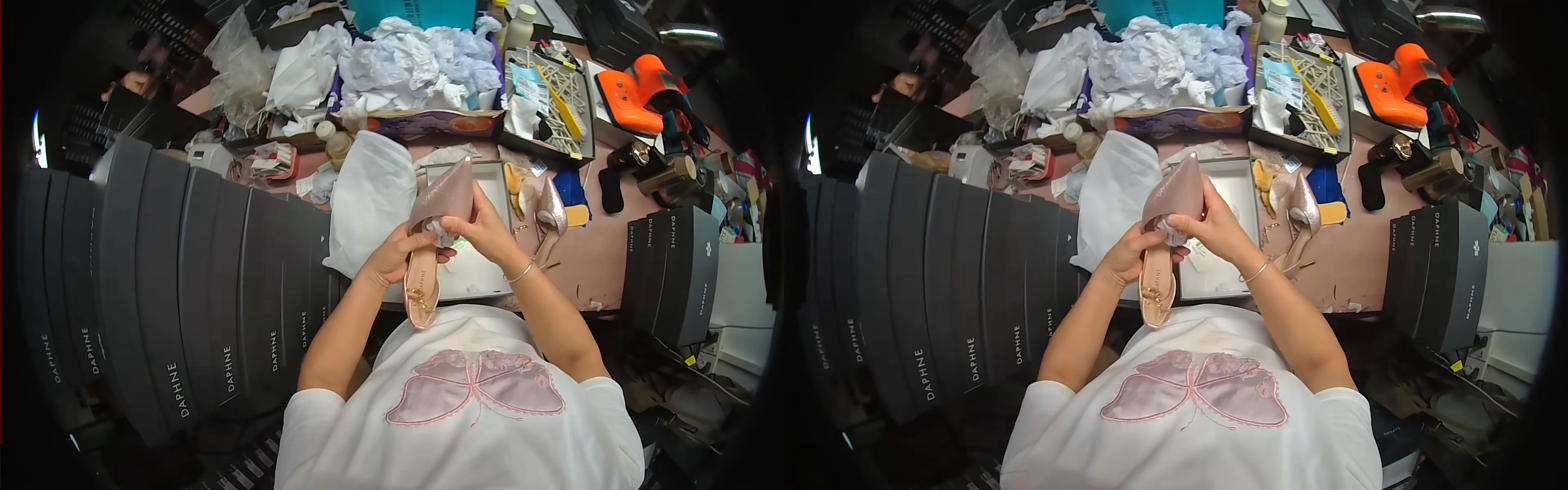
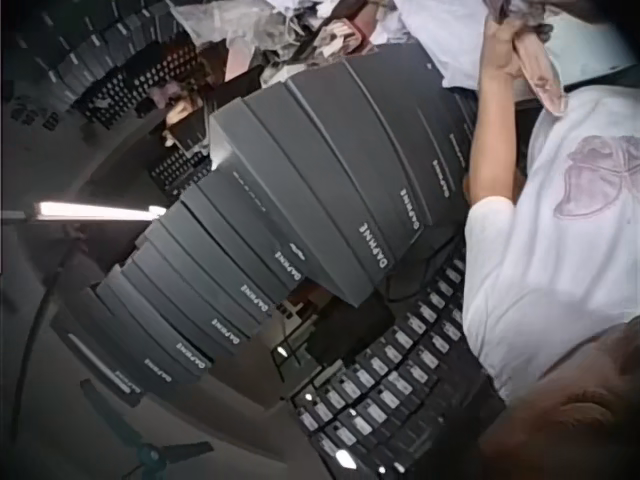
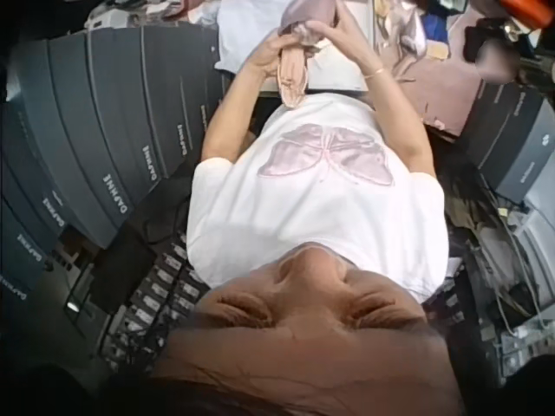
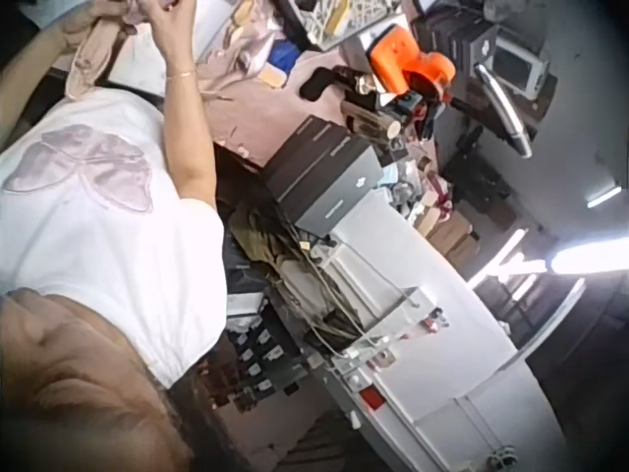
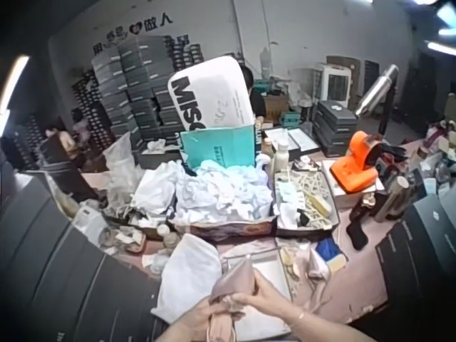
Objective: Inspecting, cleaning, and packaging high-heeled shoes into branded boxes.
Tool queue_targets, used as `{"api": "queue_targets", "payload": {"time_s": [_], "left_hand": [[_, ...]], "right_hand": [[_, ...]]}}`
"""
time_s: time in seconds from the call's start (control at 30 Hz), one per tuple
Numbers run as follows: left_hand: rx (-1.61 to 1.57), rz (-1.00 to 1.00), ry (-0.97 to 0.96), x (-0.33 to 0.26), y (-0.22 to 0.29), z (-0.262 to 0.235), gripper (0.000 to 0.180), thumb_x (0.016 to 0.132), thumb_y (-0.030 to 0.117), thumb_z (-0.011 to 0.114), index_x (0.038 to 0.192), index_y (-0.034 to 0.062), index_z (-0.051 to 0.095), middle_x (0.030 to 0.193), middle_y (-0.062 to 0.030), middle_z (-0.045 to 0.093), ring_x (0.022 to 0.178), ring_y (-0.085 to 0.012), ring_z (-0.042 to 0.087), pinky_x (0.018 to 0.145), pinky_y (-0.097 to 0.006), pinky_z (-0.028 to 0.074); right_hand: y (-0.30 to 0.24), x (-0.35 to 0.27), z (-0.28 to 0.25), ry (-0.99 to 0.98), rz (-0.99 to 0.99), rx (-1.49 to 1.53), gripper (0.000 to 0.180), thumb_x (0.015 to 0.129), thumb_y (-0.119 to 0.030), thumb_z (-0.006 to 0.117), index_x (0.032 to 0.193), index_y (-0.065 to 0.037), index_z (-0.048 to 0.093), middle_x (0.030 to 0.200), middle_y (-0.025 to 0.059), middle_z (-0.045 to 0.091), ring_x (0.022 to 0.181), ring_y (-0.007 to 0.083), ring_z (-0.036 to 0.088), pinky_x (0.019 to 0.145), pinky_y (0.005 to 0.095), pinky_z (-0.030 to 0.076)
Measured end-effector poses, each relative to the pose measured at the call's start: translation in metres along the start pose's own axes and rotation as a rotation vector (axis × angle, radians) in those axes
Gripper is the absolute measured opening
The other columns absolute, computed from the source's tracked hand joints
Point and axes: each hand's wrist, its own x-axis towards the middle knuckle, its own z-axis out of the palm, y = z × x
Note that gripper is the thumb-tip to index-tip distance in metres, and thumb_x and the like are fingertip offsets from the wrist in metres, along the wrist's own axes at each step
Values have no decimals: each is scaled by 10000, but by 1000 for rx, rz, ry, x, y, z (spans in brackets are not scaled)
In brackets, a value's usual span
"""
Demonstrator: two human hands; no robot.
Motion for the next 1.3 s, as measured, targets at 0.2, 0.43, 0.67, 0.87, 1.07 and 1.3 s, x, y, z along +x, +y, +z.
{"api": "queue_targets", "payload": {"time_s": [0.2, 0.43, 0.67, 0.87, 1.07, 1.3], "left_hand": [[-170, 213, 327, -53, -9, -65, 345, 920, 215, 592, 1184, 16, 495, 1030, -116, 627, 830, -201, 658, 710, -307, 567], [-369, 190, 434, -64, -32, -84, 387, 945, 248, 549, 1234, 10, 451, 1076, -166, 609, 892, -239, 644, 783, -338, 554], [-298, 102, 504, -77, -55, -91, 377, 949, 267, 536, 1205, -5, 493, 1059, -156, 620, 890, -222, 641, 763, -319, 555], [-282, 76, 421, -53, -64, -75, 386, 943, 305, 550, 1188, 10, 508, 1056, -145, 630, 856, -199, 647, 713, -296, 558], [-333, 47, 333, -43, -56, -60, 369, 960, 300, 519, 1178, 2, 514, 1035, -125, 640, 846, -173, 646, 715, -286, 563], [-366, 55, 373, -42, -47, -34, 370, 943, 282, 543, 1151, -23, 517, 1016, -146, 629, 858, -220, 641, 752, -327, 558]], "right_hand": [[38, -32, 7, -405, 212, -614, 413, 826, -293, 679, 1142, -43, 588, 1240, 160, 525, 1170, 327, 497, 989, 437, 400], [74, -71, 29, -660, -232, -1356, 272, 692, -275, 698, 883, -81, 707, 1274, 107, 512, 1365, 305, 270, 1088, 578, 207], [75, -79, 31, -777, -213, -1772, 361, 825, -248, 558, 1135, -67, 595, 1325, 156, 479, 1359, 292, 301, 1121, 582, 80], [140, -79, 60, -873, -162, -1935, 345, 925, -233, 402, 1175, -42, 544, 1108, 174, 619, 1169, 308, 522, 1103, 619, 70], [155, -86, 55, -706, -183, -1852, 308, 914, -203, 418, 1159, -74, 553, 1119, 193, 563, 1071, 356, 555, 1061, 620, 201], [137, -77, 63, -763, -53, -1505, 211, 854, -212, 515, 964, -110, 663, 854, 116, 646, 809, 283, 639, 831, 558, 441]]}}
